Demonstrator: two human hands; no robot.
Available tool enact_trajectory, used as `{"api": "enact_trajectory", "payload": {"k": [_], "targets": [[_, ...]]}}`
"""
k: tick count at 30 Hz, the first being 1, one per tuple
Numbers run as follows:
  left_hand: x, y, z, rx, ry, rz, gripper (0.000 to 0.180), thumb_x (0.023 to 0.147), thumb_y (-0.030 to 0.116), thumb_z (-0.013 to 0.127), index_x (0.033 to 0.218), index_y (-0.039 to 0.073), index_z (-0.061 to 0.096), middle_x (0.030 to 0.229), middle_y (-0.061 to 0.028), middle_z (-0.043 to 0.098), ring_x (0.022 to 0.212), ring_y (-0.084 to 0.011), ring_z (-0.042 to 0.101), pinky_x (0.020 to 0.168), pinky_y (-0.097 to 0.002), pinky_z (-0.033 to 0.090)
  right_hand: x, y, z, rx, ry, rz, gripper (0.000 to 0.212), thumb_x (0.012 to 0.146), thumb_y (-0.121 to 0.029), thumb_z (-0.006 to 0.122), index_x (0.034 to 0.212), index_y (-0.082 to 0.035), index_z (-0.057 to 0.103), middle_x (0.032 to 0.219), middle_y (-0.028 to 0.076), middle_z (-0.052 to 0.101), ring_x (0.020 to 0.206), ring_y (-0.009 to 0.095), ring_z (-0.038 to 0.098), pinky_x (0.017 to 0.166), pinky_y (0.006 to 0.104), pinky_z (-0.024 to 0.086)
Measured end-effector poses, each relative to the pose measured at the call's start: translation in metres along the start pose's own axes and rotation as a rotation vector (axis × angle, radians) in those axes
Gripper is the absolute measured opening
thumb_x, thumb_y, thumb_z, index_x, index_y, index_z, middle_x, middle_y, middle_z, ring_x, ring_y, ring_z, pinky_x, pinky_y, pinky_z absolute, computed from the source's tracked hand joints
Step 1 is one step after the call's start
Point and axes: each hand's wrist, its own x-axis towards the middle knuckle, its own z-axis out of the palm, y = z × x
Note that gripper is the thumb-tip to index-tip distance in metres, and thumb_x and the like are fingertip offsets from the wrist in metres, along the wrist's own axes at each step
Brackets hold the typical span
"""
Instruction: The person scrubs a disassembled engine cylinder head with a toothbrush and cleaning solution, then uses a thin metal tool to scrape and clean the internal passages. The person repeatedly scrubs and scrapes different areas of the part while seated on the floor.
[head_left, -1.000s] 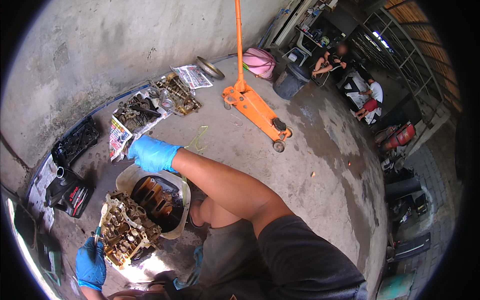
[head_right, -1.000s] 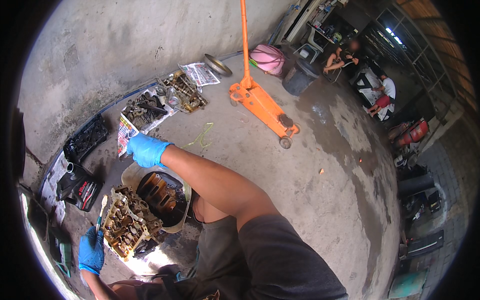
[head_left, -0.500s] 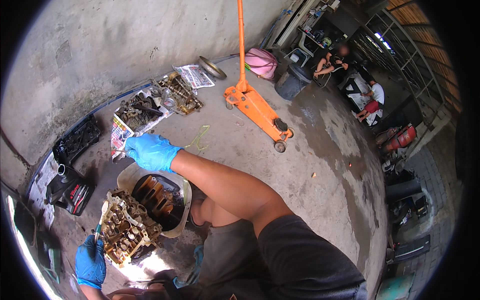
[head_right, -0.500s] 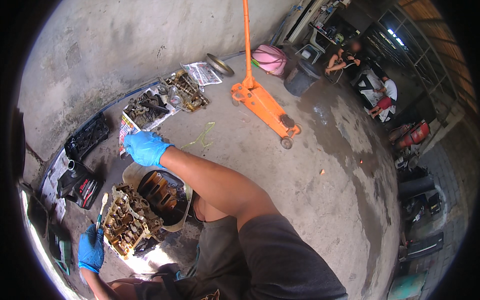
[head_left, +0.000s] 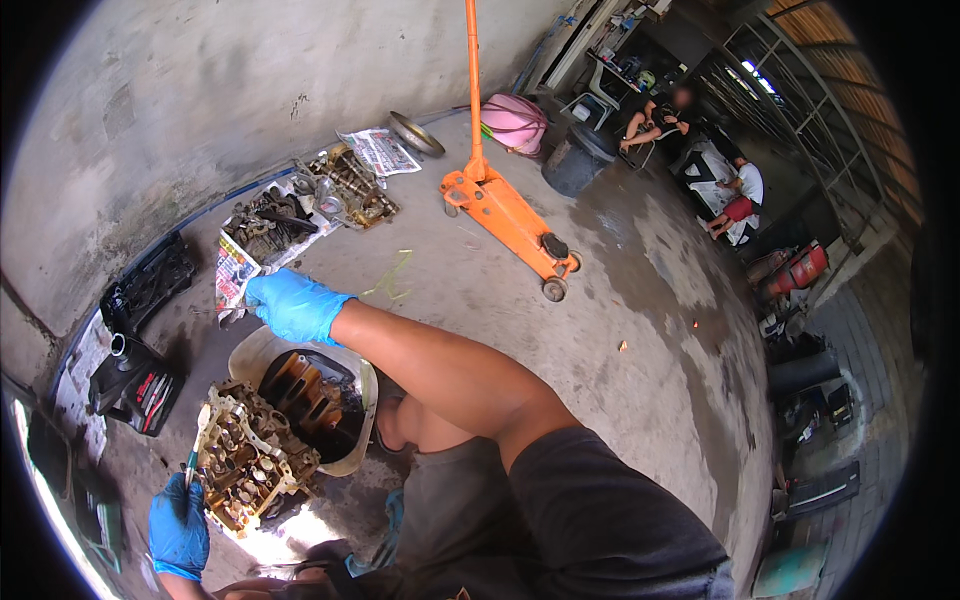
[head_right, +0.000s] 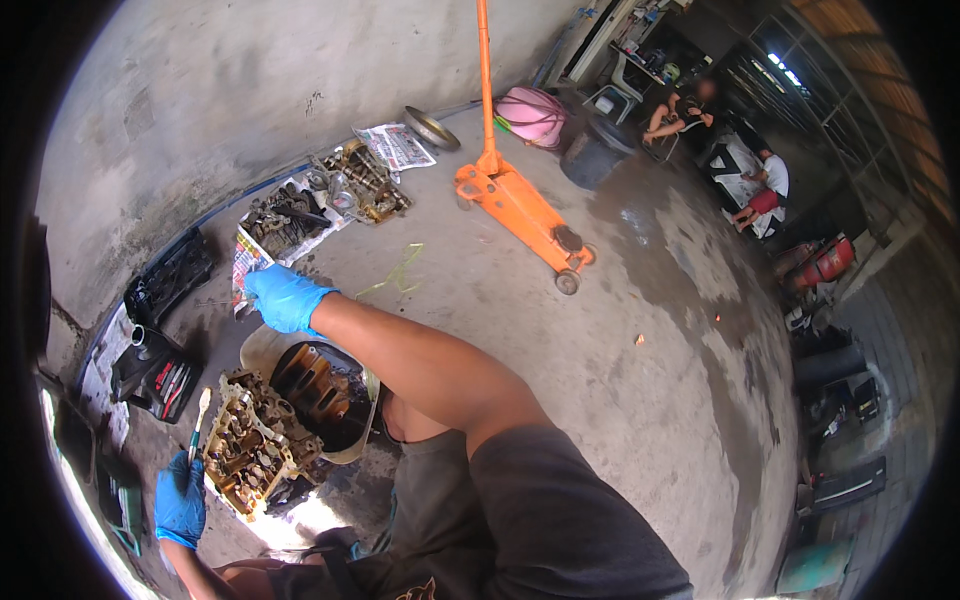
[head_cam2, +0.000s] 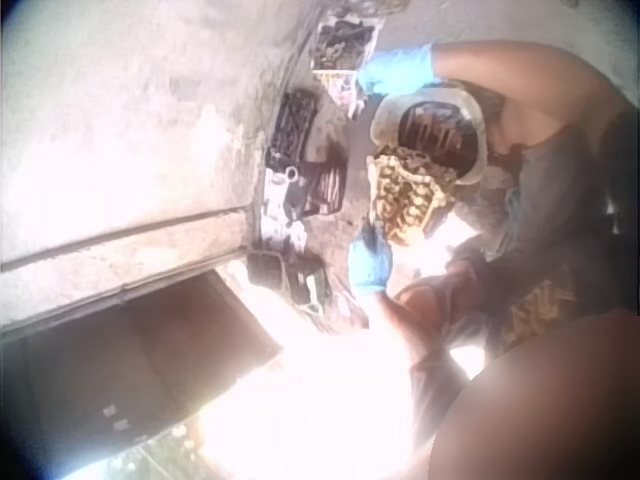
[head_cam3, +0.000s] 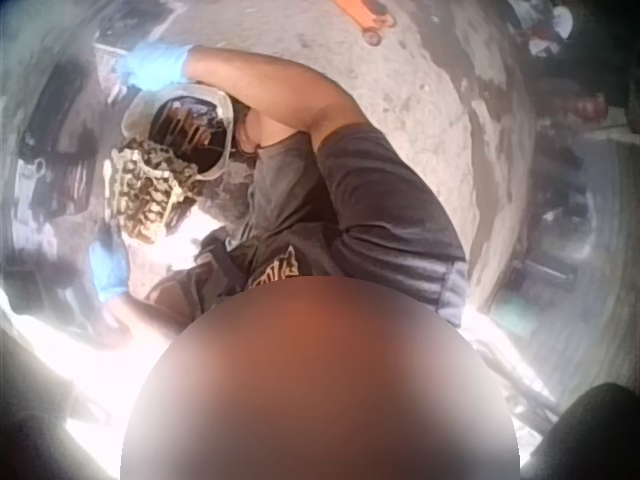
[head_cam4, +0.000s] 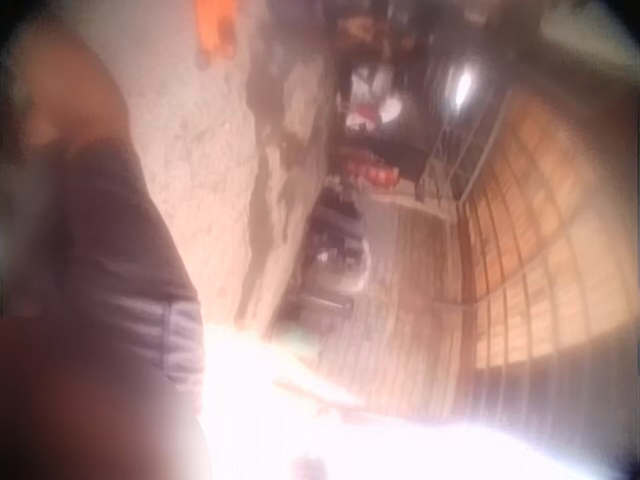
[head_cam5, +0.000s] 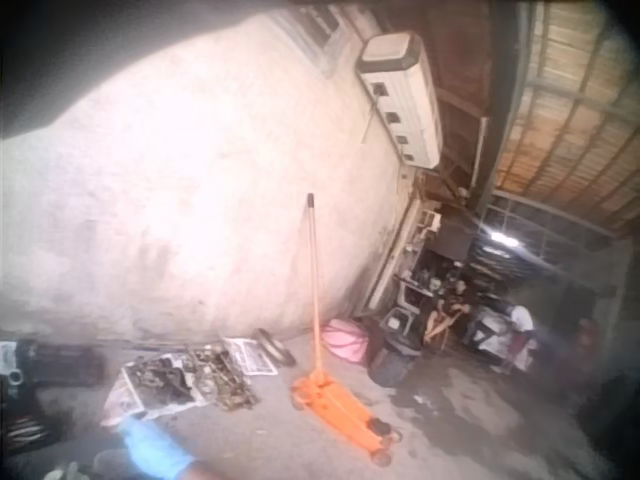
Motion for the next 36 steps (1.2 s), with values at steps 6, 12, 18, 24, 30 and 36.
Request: {"api": "enact_trajectory", "payload": {"k": [6, 12, 18, 24, 30, 36], "targets": [[0.000, -0.001, 0.002, 0.037, 0.033, 0.047, 0.024, 0.097, 0.019, 0.054, 0.097, -0.004, 0.063, 0.078, -0.0258, 0.062, 0.069, -0.0401, 0.059, 0.062, -0.0424, 0.044, -0.004, -0.008, -0.006, -0.120, -0.002, 0.072, 0.018, 0.087, -0.020, 0.058, 0.101, -0.009, 0.064, 0.092, 0.023, 0.065, 0.086, 0.043, 0.062, 0.078, 0.0505, 0.049], [0.000, -0.005, 0.006, 0.017, 0.059, 0.066, 0.025, 0.097, 0.018, 0.054, 0.096, -0.005, 0.063, 0.077, -0.0265, 0.062, 0.067, -0.0401, 0.059, 0.062, -0.0422, 0.045, -0.005, -0.010, -0.010, -0.130, 0.020, 0.072, 0.020, 0.087, -0.023, 0.056, 0.099, -0.009, 0.064, 0.089, 0.024, 0.065, 0.084, 0.045, 0.062, 0.076, 0.0529, 0.049], [0.003, -0.004, 0.005, -0.028, 0.002, 0.034, 0.025, 0.097, 0.018, 0.054, 0.095, -0.005, 0.063, 0.075, -0.0262, 0.061, 0.065, -0.0397, 0.058, 0.061, -0.0419, 0.045, -0.005, -0.007, -0.011, -0.133, 0.000, 0.055, 0.021, 0.087, -0.023, 0.056, 0.098, -0.007, 0.064, 0.087, 0.026, 0.064, 0.082, 0.047, 0.062, 0.075, 0.0539, 0.049], [0.004, -0.005, 0.006, 0.011, -0.021, 0.016, 0.025, 0.097, 0.017, 0.054, 0.097, -0.005, 0.063, 0.076, -0.0261, 0.062, 0.065, -0.0385, 0.059, 0.061, -0.0420, 0.045, -0.003, -0.006, -0.010, -0.160, -0.008, 0.057, 0.022, 0.087, -0.023, 0.056, 0.100, -0.008, 0.065, 0.088, 0.026, 0.065, 0.083, 0.046, 0.063, 0.076, 0.0536, 0.049], [0.003, -0.001, 0.003, -0.026, -0.009, -0.002, 0.025, 0.097, 0.018, 0.054, 0.098, -0.005, 0.063, 0.077, -0.0256, 0.063, 0.066, -0.0371, 0.060, 0.063, -0.0409, 0.046, -0.005, -0.006, -0.009, -0.086, 0.070, -0.002, 0.020, 0.083, -0.023, 0.058, 0.090, -0.007, 0.069, 0.085, 0.023, 0.066, 0.079, 0.045, 0.064, 0.072, 0.0520, 0.051], [0.001, -0.008, 0.007, -0.031, 0.037, 0.029, 0.024, 0.097, 0.017, 0.053, 0.095, -0.005, 0.062, 0.075, -0.0247, 0.061, 0.064, -0.0376, 0.057, 0.061, -0.0416, 0.044, -0.004, -0.006, -0.004, -0.083, 0.125, -0.008, 0.020, 0.084, -0.025, 0.058, 0.090, -0.010, 0.070, 0.087, 0.021, 0.067, 0.082, 0.043, 0.064, 0.075, 0.0517, 0.052]]}}
